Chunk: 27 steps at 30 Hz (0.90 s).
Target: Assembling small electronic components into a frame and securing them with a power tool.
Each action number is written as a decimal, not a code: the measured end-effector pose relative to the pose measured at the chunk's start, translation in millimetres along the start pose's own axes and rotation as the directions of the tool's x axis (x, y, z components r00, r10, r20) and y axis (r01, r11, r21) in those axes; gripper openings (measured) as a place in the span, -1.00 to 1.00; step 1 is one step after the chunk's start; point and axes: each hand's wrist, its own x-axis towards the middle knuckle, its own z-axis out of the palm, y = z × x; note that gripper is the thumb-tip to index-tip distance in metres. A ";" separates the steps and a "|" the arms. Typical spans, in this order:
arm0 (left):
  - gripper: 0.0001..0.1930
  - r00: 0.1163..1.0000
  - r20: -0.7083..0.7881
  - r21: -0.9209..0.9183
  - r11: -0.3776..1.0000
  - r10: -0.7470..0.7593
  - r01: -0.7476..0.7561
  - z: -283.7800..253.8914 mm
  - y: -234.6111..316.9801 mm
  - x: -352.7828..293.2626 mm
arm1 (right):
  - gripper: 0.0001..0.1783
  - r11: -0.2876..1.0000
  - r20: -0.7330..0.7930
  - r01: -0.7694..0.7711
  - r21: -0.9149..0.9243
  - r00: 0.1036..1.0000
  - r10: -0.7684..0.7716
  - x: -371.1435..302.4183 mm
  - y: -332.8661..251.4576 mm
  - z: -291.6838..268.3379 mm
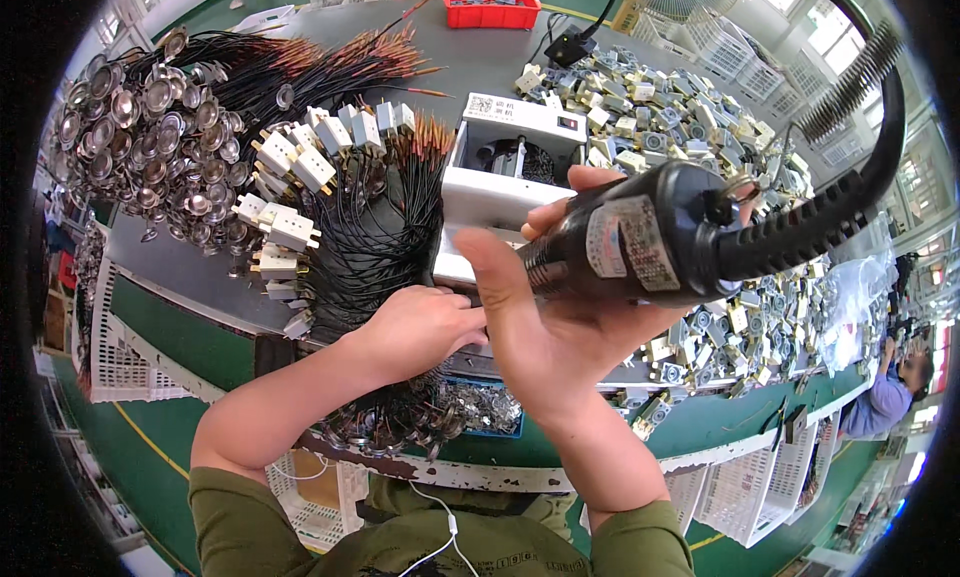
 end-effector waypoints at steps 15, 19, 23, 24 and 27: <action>-0.63 1.000 0.020 -0.005 1.000 -0.003 0.003 -6.0 3.1 1.3 | 0.04 0.925 0.350 -0.339 0.174 0.899 0.263 38.1 8.7 -0.6; -0.63 1.000 0.024 0.040 0.999 -0.007 0.006 -6.6 5.7 0.2 | 0.06 0.983 0.293 -0.139 0.117 0.951 0.099 28.3 8.7 -4.6; -0.64 1.000 -0.010 0.017 1.000 -0.016 0.016 0.1 1.5 -3.4 | 0.10 0.971 0.393 -0.229 0.064 0.901 0.187 22.5 -8.6 -25.6; -0.64 1.000 -0.007 0.012 1.000 -0.022 0.022 0.9 1.3 -3.5 | 0.10 0.962 0.380 -0.254 0.102 0.904 0.198 22.2 -15.1 -31.0; -0.64 1.000 -0.011 -0.038 0.999 -0.019 0.018 -0.2 0.1 -1.1 | 0.08 0.951 0.361 -0.274 0.146 0.909 0.206 20.6 -16.9 -45.9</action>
